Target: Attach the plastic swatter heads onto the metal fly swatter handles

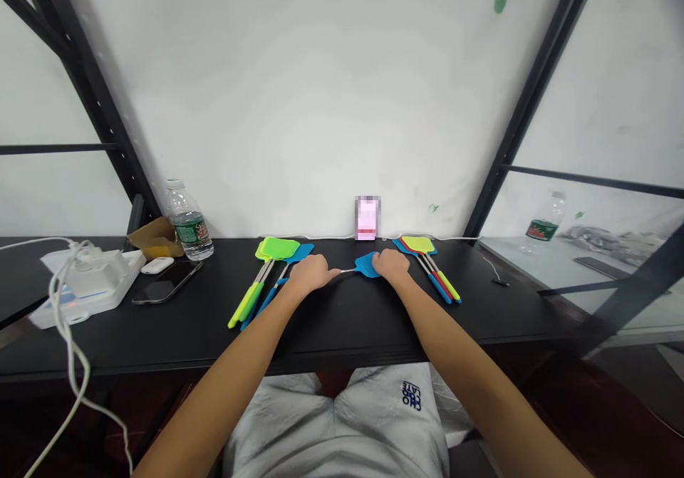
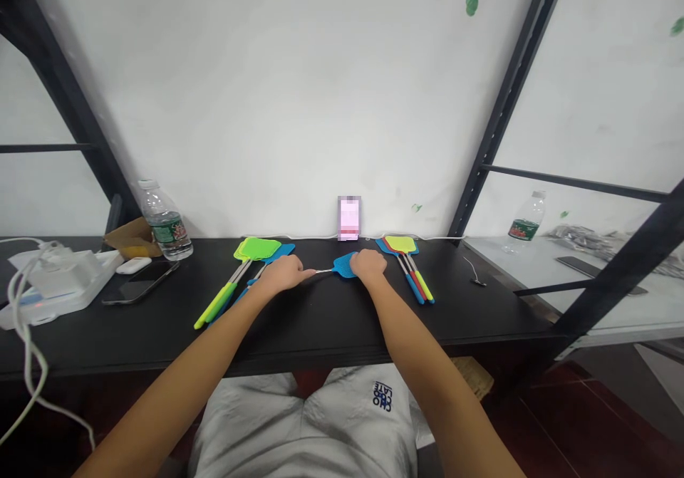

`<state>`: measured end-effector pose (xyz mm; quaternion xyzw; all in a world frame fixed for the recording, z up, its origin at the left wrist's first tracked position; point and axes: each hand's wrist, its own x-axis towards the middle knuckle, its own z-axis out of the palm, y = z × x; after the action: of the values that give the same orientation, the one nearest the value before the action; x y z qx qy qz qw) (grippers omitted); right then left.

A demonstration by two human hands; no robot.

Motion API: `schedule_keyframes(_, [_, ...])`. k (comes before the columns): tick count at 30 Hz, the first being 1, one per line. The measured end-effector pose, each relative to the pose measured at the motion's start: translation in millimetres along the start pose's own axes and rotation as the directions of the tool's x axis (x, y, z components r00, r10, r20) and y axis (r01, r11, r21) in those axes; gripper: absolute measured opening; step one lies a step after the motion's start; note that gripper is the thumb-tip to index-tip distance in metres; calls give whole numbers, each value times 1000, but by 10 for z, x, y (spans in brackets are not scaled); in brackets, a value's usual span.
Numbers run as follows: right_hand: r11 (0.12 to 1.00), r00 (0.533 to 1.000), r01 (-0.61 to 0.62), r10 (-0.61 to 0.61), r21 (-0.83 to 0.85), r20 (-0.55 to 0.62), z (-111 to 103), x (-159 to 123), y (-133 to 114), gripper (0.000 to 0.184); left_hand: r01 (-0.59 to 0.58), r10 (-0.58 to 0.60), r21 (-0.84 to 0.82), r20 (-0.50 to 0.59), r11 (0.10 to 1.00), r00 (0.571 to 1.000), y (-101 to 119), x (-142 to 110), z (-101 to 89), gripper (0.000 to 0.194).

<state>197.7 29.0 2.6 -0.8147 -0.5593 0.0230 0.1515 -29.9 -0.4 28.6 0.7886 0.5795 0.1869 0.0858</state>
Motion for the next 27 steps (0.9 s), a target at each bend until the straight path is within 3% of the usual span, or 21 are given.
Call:
schedule_keyframes(4, [999, 1000, 6, -6, 42, 0, -14, 32, 47, 52, 0, 1, -16, 36, 1000, 999, 36, -6, -11, 51])
schedule_keyframes(11, [987, 998, 18, -7, 160, -70, -35, 36, 61, 53, -49, 47, -70, -34, 996, 998, 15, 11, 64, 53])
schedule_keyframes(27, [971, 995, 9, 15, 238, -98, -68, -22, 43, 53, -66, 67, 55, -16, 996, 998, 49, -1, 105, 54])
